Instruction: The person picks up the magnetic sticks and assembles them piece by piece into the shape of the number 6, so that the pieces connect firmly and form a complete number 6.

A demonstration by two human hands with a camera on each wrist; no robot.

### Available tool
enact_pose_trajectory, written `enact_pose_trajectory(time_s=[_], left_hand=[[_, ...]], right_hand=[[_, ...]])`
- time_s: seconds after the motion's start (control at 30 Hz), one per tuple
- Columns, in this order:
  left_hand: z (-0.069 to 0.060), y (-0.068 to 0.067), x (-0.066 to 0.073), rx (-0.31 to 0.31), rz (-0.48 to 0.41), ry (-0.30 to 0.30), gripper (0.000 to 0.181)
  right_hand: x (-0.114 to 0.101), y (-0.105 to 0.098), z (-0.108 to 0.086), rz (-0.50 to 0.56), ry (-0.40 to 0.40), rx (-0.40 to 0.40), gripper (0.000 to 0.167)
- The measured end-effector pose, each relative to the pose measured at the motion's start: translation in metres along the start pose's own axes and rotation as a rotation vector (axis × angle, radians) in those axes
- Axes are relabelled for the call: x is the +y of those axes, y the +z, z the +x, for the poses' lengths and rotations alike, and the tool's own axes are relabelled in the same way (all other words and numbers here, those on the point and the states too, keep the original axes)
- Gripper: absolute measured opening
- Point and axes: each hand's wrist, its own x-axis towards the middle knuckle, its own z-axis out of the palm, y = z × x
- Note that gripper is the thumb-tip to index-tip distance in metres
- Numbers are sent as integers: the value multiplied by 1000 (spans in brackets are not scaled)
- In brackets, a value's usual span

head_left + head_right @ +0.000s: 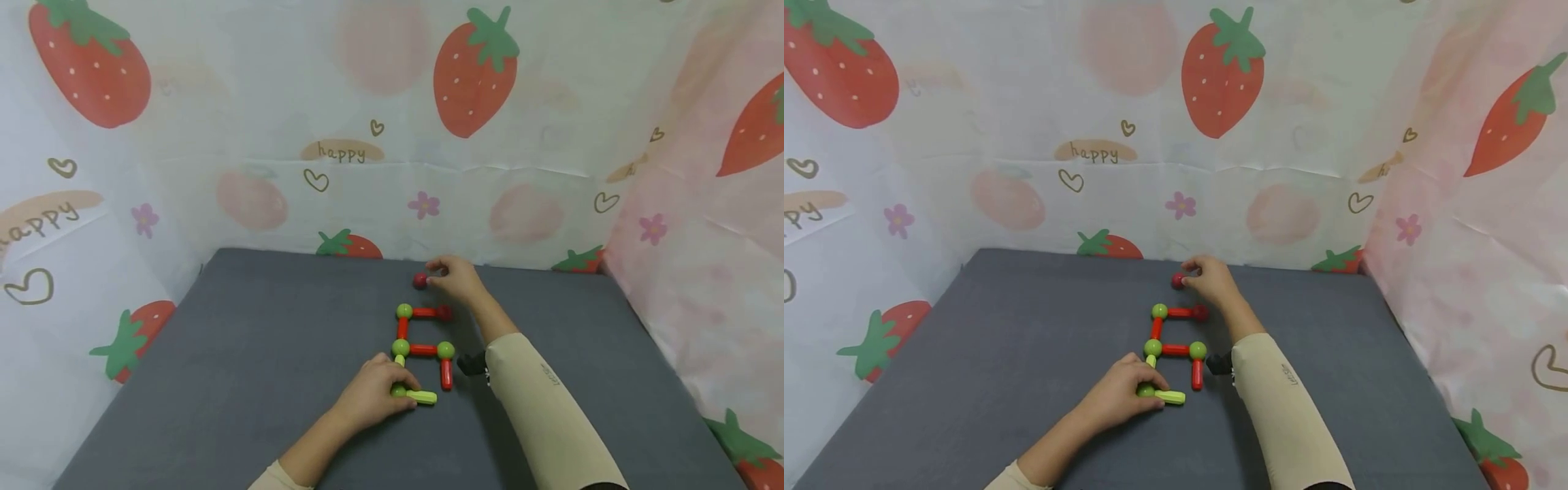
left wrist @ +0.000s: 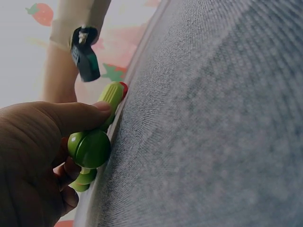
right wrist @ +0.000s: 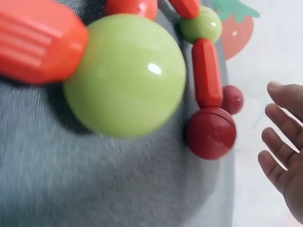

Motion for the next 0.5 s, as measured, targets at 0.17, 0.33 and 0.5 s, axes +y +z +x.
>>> enact_pose_trajectory(time_s=[0.17,0.33,0.5], left_hand=[[0,-1,0,5,-12,1,19],[0,0,-1,-5,-12,-3,19],[0,0,-2,-9,-17,-5,19]], right_hand=[[7,11,11,40,30,10,39],[11,21,17,44,86,23,42],[13,28,18,95,148,26,48]])
